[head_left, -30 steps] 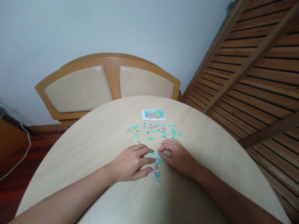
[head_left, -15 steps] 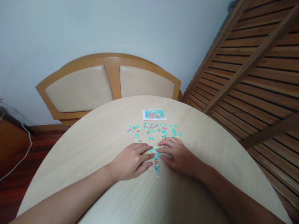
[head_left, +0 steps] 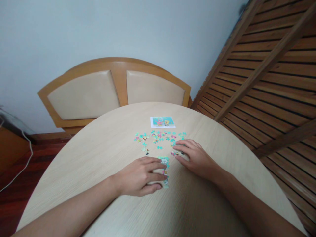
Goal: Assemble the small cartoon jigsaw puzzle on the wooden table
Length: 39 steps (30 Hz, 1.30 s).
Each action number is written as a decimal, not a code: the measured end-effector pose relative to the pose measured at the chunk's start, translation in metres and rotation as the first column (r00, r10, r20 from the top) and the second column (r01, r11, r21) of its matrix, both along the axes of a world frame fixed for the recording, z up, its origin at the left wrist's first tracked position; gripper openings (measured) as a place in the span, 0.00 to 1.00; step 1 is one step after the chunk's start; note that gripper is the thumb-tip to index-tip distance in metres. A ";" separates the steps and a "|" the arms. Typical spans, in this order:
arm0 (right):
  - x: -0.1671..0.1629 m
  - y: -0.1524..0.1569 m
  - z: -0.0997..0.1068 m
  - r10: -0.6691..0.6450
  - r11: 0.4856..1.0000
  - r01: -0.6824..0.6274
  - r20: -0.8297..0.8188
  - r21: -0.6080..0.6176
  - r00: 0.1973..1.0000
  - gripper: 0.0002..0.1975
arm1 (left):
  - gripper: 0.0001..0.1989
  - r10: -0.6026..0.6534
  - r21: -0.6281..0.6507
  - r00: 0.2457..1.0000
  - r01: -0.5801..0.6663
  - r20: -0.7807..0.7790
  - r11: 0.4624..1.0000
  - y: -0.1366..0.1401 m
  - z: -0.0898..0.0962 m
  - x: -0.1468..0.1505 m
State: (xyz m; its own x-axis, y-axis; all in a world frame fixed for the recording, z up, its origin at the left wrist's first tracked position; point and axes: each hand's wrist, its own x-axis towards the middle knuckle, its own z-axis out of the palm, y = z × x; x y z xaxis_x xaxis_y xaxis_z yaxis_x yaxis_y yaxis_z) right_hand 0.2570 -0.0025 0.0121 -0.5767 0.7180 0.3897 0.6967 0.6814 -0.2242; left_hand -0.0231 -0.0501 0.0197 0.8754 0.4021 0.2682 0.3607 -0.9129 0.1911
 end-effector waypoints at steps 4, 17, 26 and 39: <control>0.002 0.004 -0.006 0.024 1.000 -0.024 0.025 -0.020 0.999 0.13 | 0.15 -0.004 0.002 1.000 0.004 0.030 1.000 0.000 0.000 0.001; -0.002 0.001 -0.004 0.013 0.999 -0.012 0.029 -0.031 0.999 0.10 | 0.13 0.373 -0.032 0.917 -0.373 0.142 0.927 0.014 -0.005 -0.006; -0.001 0.004 -0.008 0.010 0.999 -0.011 -0.012 -0.047 1.000 0.10 | 0.24 0.444 -0.020 0.887 -0.445 0.124 0.895 0.023 -0.011 -0.011; -0.007 0.002 -0.010 0.029 0.996 -0.030 -0.006 -0.080 1.000 0.11 | 0.37 0.412 0.020 0.906 -0.412 -0.096 0.911 0.024 -0.016 -0.010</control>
State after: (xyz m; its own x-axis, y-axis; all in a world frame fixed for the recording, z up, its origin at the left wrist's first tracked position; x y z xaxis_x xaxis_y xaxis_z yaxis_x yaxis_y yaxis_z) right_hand 0.2500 -0.0006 0.0020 -0.5963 0.7297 0.3344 0.6755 0.6813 -0.2820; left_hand -0.0333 -0.0258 0.0042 0.6533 0.7327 0.1906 0.7213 -0.6789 0.1373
